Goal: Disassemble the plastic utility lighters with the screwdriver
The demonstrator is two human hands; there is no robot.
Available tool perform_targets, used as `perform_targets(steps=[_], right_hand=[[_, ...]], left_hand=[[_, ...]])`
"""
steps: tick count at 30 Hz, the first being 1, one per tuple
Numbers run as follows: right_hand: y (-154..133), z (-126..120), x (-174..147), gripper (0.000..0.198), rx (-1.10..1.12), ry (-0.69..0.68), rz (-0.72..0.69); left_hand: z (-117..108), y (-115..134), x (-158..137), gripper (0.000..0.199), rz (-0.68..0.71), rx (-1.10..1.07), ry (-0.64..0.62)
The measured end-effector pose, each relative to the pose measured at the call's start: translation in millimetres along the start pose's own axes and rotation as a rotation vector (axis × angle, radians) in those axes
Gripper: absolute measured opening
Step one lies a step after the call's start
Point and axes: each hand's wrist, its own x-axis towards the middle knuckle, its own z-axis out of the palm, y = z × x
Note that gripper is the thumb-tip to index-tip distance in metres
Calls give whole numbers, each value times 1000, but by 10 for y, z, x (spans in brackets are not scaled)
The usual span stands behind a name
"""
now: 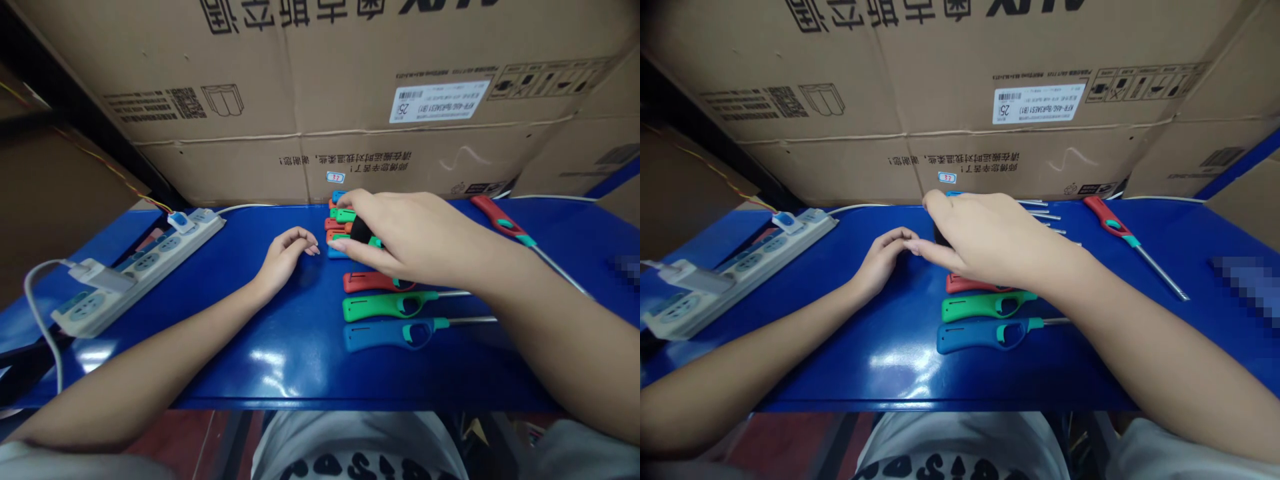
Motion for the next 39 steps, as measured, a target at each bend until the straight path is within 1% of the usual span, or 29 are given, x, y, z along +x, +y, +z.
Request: perform_targets(steps=[2,5,8,10,12,14,16,18,21,23,25,27,29,31,34,36,39], right_hand=[[8,4,-3,39,22,-29,3],[16,-4,-9,35,75,-3,-51],[18,-16,-6,38,20,-25,-9],[20,-18,-1,36,12,-44,4],[22,-14,3,31,52,-16,-44],[21,-11,5,33,69,14,-71],[17,-11,6,38,21,3,-49],[13,-15,3,38,-1,-22,-45],[10,-20,-3,32,74,5,-125],[8,-19,-3,36,90,10,-132],[5,-15,2,39,56,-15,-96],[6,-6,5,34,55,-19,-92],[12,7,5,31,95,22,-121],[19,19,5,36,112,45,-133],[20,25,13,45,42,29,-105],[11,21,21,45,-9,23,-102],[-9,8,27,47,-81,21,-95]], left_hand=[[0,11,-12,11,9,23,-17],[0,14,-25,12,26,75,-54],[11,9,-45,14,73,156,-85],[27,17,-76,14,155,270,-111],[47,37,-122,14,295,417,-156],[68,63,-174,13,436,526,-225],[85,80,-221,9,509,589,-315],[97,82,-256,12,527,629,-398],[116,57,-280,26,525,654,-477],[135,33,-280,32,525,639,-486],[156,14,-274,33,523,636,-491],[170,4,-267,33,522,652,-507],[176,4,-268,33,521,672,-527],[177,13,-279,34,531,670,-523],[184,39,-306,33,518,644,-471],[188,60,-313,24,467,570,-381],[171,79,-278,6,320,304,-179]])
